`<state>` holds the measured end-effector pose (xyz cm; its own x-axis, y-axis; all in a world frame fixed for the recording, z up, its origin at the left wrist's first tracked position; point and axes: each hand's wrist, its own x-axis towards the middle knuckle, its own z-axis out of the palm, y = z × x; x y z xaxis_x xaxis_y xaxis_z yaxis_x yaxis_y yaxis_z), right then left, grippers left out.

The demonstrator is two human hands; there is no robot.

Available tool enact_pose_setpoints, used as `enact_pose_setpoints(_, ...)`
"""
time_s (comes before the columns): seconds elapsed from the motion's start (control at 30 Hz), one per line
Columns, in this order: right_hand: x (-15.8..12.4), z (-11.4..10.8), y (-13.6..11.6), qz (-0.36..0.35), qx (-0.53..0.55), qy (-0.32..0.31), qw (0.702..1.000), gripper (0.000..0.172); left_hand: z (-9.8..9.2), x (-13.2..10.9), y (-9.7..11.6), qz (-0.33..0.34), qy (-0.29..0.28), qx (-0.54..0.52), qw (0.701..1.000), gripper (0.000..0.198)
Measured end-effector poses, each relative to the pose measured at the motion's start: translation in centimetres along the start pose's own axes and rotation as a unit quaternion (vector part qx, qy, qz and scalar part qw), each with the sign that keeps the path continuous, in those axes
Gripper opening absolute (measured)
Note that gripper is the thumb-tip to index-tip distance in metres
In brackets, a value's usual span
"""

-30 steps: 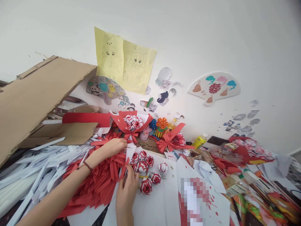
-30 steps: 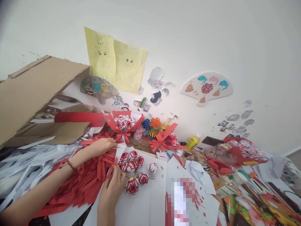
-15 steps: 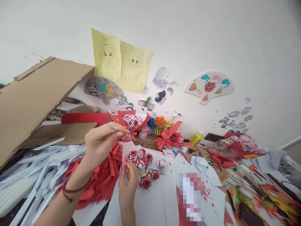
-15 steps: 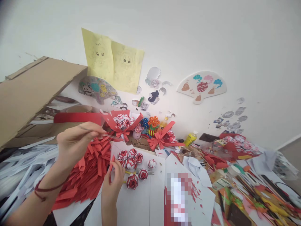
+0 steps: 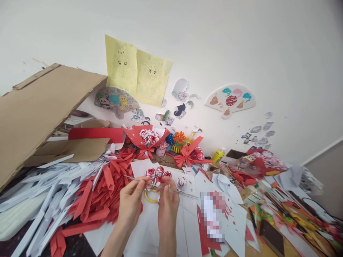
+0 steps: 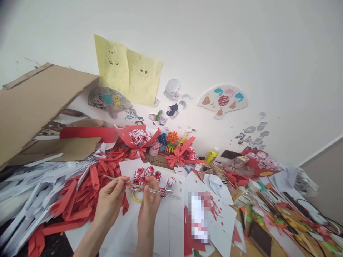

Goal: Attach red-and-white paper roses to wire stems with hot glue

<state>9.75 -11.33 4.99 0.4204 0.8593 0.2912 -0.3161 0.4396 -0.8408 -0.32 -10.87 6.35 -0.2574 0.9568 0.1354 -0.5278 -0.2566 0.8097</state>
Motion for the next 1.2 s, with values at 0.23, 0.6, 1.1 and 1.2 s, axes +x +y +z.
enact_pose_setpoints(0.23,-0.4,-1.8,1.4,0.137,0.077,-0.004,0.988,0.039,-0.5,-0.9,0.1,0.05,-0.01,0.157,0.986,0.034)
enact_pose_setpoints(0.6,-2.0,-1.6,-0.4,0.12,0.063,0.036,0.99,0.043,-1.0,-1.7,0.4,0.0,0.076,0.048,0.996,0.028)
enact_pose_setpoints(1.1,-3.1,-7.2,-4.2,0.036,0.064,0.132,0.988,0.035,-0.1,-4.2,2.7,0.063,-0.168,0.206,0.962,0.04)
enact_pose_setpoints(1.2,-3.7,-7.5,-4.6,0.03,0.058,0.136,0.989,0.036,0.7,-5.0,2.0,0.013,-0.176,0.204,0.963,0.027)
